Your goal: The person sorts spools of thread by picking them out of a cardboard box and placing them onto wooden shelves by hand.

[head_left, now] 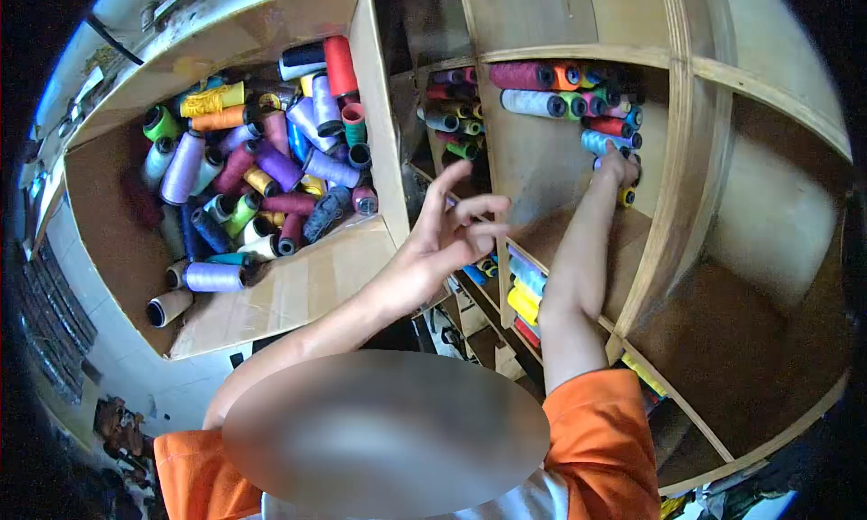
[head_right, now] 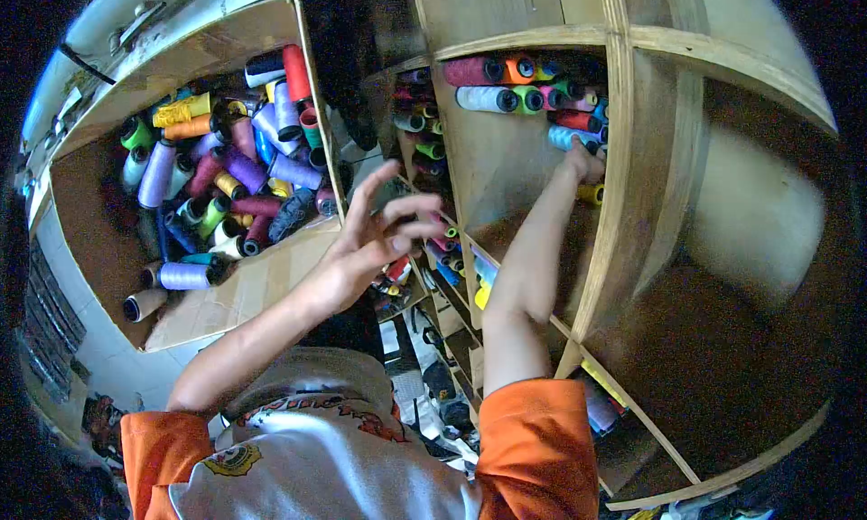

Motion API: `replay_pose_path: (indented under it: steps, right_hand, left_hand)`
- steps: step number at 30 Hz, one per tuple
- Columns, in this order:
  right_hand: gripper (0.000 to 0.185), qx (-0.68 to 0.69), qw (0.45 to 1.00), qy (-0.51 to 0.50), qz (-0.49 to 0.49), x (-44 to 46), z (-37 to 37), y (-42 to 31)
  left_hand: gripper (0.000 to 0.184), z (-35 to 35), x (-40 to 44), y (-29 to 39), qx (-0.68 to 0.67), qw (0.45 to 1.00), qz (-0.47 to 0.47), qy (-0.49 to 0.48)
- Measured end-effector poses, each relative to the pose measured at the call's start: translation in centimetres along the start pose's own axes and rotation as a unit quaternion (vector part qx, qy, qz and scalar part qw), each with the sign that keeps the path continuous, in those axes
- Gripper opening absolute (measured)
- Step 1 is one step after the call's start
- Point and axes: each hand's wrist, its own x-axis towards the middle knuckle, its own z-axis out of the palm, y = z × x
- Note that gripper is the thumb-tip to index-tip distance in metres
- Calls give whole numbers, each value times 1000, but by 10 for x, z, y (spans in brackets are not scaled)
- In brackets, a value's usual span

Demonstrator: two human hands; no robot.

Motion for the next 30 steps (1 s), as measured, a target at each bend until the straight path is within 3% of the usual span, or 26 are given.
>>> replay_pose_path:
  steps: [3,4,5,6,7,8,9,10,11,13,15,17,18,19,21,24,27,28,30]
  right_hand:
    - [53,-93,996,16,-2,9,4,1]
    - [54,-134,990,29,-43,15,6,9]
    - [48,-89,993,27,-78,26,18,20]
    - [43,-56,992,28,-113,33,24,28]
    - [42,-90,992,-15,-87,61,42,52]
    - [41,-39,995,-22,-93,39,25,39]
    - [41,-146,984,8,-101,27,15,21]
    - [49,3,995,-20,-97,56,42,58]
    - [63,50,998,-49,-5,38,26,42]
    - [61,-42,998,26,32,-2,0,9]
    - [58,50,997,4,-50,-37,-16,5]
    - [54,101,985,-43,-134,-70,-20,8]
    - [52,114,975,-71,-176,-85,-22,10]
    - [51,166,967,-78,-179,-121,-37,-6]
    - [52,228,952,-119,-168,-185,-63,-26]
    - [50,263,934,-188,-150,-239,-93,-41]
    - [44,262,920,-240,-165,-270,-130,-56]
    - [42,258,915,-258,-172,-280,-142,-61]
    - [41,306,885,-326,-128,-305,-167,-82]
  left_hand:
    - [37,-18,-23,20,27,996,-33,-82]
    - [22,-21,-34,26,35,997,-10,-67]
    - [10,-24,-46,33,48,998,13,-47]
    - [8,-32,-55,42,78,996,27,-38]
    - [8,-41,-66,51,111,993,42,-26]
    - [8,-48,-79,63,156,987,37,17]
    - [9,-57,-90,73,245,967,32,61]
    - [9,-68,-101,82,292,952,39,89]
    - [9,-78,-110,91,334,934,44,115]
    - [8,-101,-121,110,492,855,-2,165]
    - [13,-109,-115,132,672,709,-64,202]
    - [26,-148,-111,130,756,613,41,228]
    - [40,-154,-101,134,779,571,-2,260]
    - [45,-175,-88,134,818,515,3,257]
    - [46,-215,-61,127,884,362,128,267]
    - [28,-268,-33,130,947,248,-11,204]
    - [22,-272,-24,128,956,213,-72,188]
    - [23,-265,-25,128,960,214,-40,177]
    - [36,-243,-35,125,941,275,38,193]
